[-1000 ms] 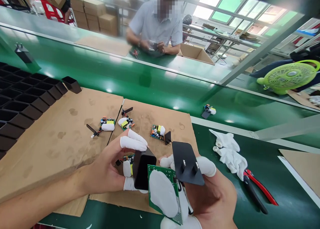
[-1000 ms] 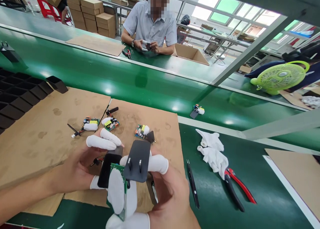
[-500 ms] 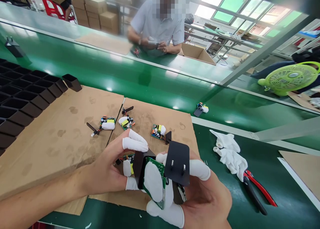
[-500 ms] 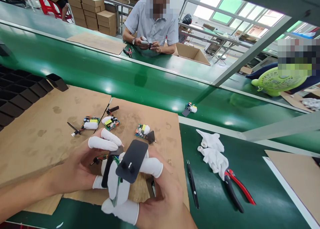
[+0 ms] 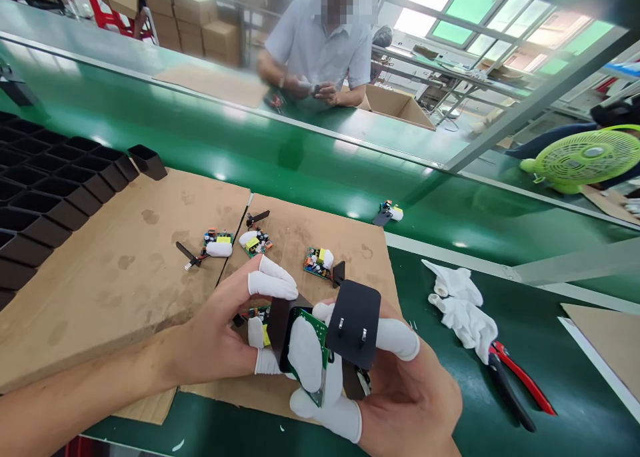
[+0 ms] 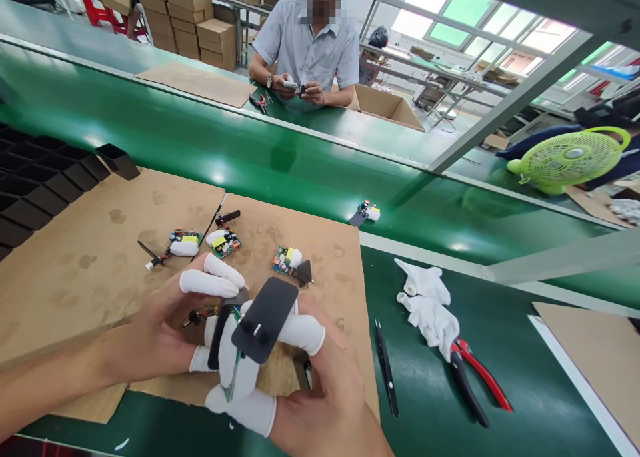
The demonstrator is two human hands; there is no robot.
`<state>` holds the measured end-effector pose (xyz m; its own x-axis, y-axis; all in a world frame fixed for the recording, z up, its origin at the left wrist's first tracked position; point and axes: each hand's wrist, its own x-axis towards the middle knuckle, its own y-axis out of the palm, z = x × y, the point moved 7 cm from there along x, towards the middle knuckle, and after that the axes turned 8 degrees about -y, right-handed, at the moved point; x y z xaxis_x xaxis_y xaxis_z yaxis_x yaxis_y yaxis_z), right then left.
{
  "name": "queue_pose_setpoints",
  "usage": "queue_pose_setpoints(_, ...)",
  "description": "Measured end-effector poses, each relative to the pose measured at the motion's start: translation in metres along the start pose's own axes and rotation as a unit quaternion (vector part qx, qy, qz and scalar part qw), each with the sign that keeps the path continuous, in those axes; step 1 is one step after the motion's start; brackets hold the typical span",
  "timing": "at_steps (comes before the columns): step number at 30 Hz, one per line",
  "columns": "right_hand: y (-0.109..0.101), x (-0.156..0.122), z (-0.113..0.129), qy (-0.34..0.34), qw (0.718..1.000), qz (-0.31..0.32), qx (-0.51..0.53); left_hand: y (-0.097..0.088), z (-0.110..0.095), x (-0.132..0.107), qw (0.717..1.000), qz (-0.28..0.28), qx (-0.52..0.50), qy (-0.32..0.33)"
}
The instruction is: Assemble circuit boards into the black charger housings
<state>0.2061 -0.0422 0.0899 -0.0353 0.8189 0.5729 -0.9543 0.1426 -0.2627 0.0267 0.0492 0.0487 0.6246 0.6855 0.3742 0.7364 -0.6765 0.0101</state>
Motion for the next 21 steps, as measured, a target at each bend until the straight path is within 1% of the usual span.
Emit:
queue_pose_setpoints(5,0.001,0.002,0.001,-0.014,1.000,0.010,-0.016,0.000,-0.001,0.000,1.000,0.000,0.002,0.006)
queue_pose_setpoints(11,0.008,0.008,0.005,-0.037,0.998,0.047,0.002,-0.001,-0.001,0.000,1.000,-0.009,0.020,0.005)
queue_pose_setpoints(21,0.009,0.012,0.006,-0.023,0.998,0.050,-0.013,-0.002,0.003,0.000,0.999,-0.024,0.021,-0.008)
